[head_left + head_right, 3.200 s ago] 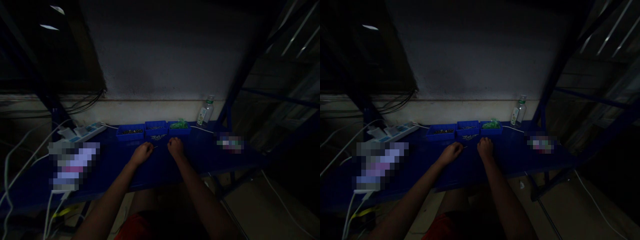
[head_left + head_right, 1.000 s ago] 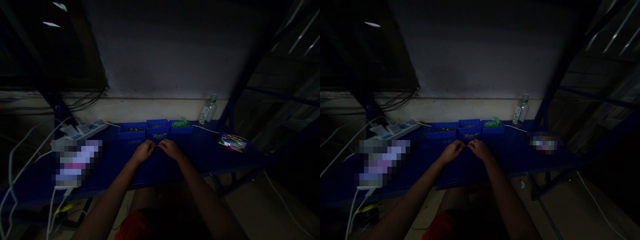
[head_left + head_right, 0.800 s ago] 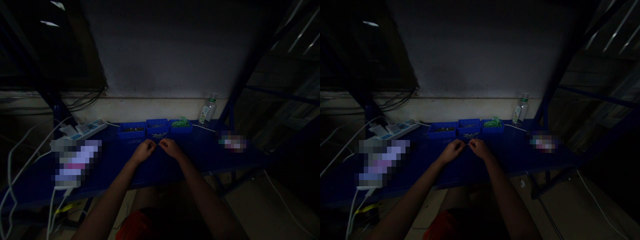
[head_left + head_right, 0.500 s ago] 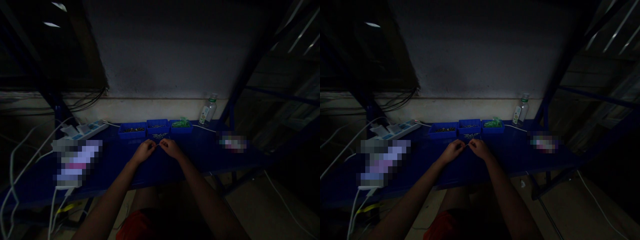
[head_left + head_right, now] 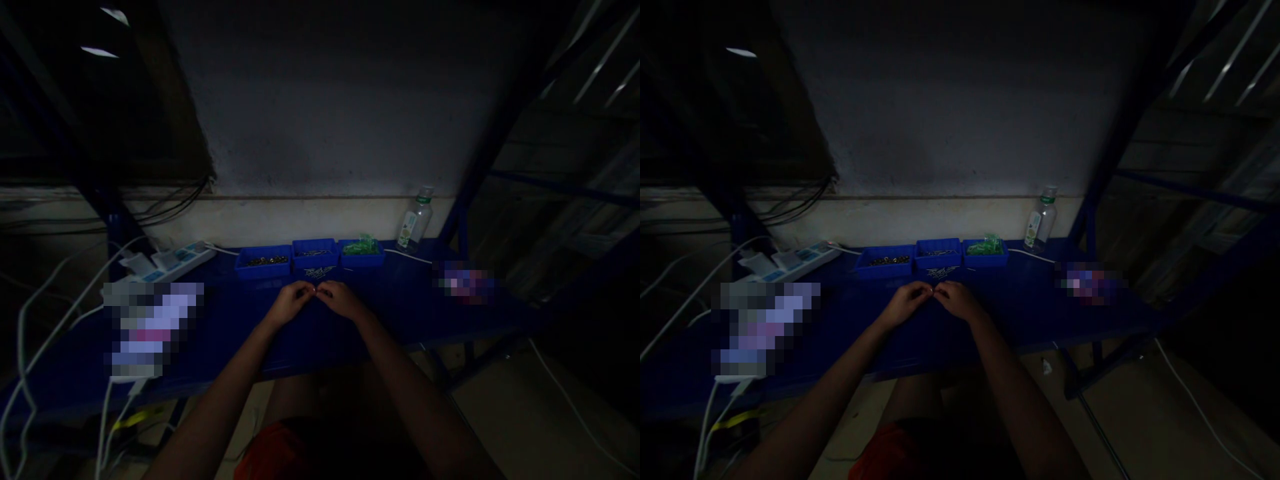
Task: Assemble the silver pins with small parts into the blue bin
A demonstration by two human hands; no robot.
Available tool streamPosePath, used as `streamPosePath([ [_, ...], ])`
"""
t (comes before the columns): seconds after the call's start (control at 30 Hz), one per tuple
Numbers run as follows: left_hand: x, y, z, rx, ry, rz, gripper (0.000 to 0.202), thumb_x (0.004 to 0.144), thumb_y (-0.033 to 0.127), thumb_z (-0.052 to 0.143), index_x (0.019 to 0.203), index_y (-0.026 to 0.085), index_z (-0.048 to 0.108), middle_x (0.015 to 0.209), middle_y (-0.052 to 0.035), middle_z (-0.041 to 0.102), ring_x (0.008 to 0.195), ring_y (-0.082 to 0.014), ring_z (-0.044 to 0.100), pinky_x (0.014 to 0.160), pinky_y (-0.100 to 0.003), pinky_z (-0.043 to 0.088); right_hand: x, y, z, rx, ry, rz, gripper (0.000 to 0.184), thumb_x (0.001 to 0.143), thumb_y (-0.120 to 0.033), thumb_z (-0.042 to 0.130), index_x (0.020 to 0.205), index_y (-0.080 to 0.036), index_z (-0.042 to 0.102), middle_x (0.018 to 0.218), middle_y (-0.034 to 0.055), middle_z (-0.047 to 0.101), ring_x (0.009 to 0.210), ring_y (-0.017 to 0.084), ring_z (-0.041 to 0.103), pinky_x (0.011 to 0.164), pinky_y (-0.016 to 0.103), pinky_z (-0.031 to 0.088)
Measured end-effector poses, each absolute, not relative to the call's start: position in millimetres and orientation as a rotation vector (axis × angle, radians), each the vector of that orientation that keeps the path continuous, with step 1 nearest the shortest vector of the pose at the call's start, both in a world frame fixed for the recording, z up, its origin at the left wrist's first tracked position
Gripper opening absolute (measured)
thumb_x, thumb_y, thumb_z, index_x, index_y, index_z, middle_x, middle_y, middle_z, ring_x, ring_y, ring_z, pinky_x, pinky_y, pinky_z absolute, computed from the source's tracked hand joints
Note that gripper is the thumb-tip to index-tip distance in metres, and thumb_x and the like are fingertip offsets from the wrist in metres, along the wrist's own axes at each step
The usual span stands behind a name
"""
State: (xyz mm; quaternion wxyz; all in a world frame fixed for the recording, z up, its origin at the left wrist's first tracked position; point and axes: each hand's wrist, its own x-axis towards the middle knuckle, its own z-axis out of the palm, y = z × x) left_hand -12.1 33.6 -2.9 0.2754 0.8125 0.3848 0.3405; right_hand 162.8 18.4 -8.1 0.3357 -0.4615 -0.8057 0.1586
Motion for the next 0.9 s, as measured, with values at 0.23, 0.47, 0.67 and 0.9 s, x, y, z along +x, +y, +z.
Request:
streamPosePath([
  [0.23, -12.8, 31.9, -1.6, 2.182, 1.112, 0.941, 0.02, 0.079, 0.031, 0.045, 0.087, 0.015, 0.055, 0.08, -0.0018, 0.062, 0.073, -0.0132, 0.056, 0.07, -0.023, 0.042, 163.2, 21.9, -12.1, -1.164, -1.944, 0.57, 0.02, 0.082, -0.031, 0.046, 0.087, -0.019, 0.06, 0.079, -0.0003, 0.063, 0.07, 0.01, 0.056, 0.064, 0.019, 0.039],
  [0.47, -13.7, 36.3, -5.5, 2.24, 1.133, 0.874, 0.027, 0.078, 0.036, 0.048, 0.087, 0.016, 0.062, 0.083, -0.0039, 0.063, 0.073, -0.0145, 0.056, 0.069, -0.024, 0.043, 163.6, 24.7, -16.0, -1.163, -1.953, 0.614, 0.017, 0.08, -0.029, 0.048, 0.083, -0.017, 0.061, 0.075, -0.0003, 0.063, 0.066, 0.009, 0.056, 0.062, 0.019, 0.04],
  [0.67, -15.7, 36.1, -2.7, 2.187, 1.182, 0.907, 0.032, 0.078, 0.041, 0.047, 0.09, 0.016, 0.062, 0.081, -0.003, 0.065, 0.073, -0.0149, 0.057, 0.068, -0.024, 0.043, 165.4, 26.7, -16.8, -1.167, -1.884, 0.638, 0.019, 0.081, -0.029, 0.046, 0.085, -0.017, 0.06, 0.073, -0.0003, 0.062, 0.065, 0.01, 0.055, 0.061, 0.02, 0.04],
  [0.9, -14.2, 35.0, -2.4, 2.195, 1.043, 1.009, 0.029, 0.076, 0.039, 0.052, 0.088, 0.015, 0.063, 0.083, -0.0045, 0.064, 0.076, -0.0147, 0.057, 0.071, -0.025, 0.044, 164.4, 30.4, -22.9, -1.075, -1.962, 0.667, 0.017, 0.08, -0.027, 0.048, 0.084, -0.017, 0.061, 0.078, 0.0002, 0.062, 0.07, 0.011, 0.055, 0.065, 0.021, 0.039],
])
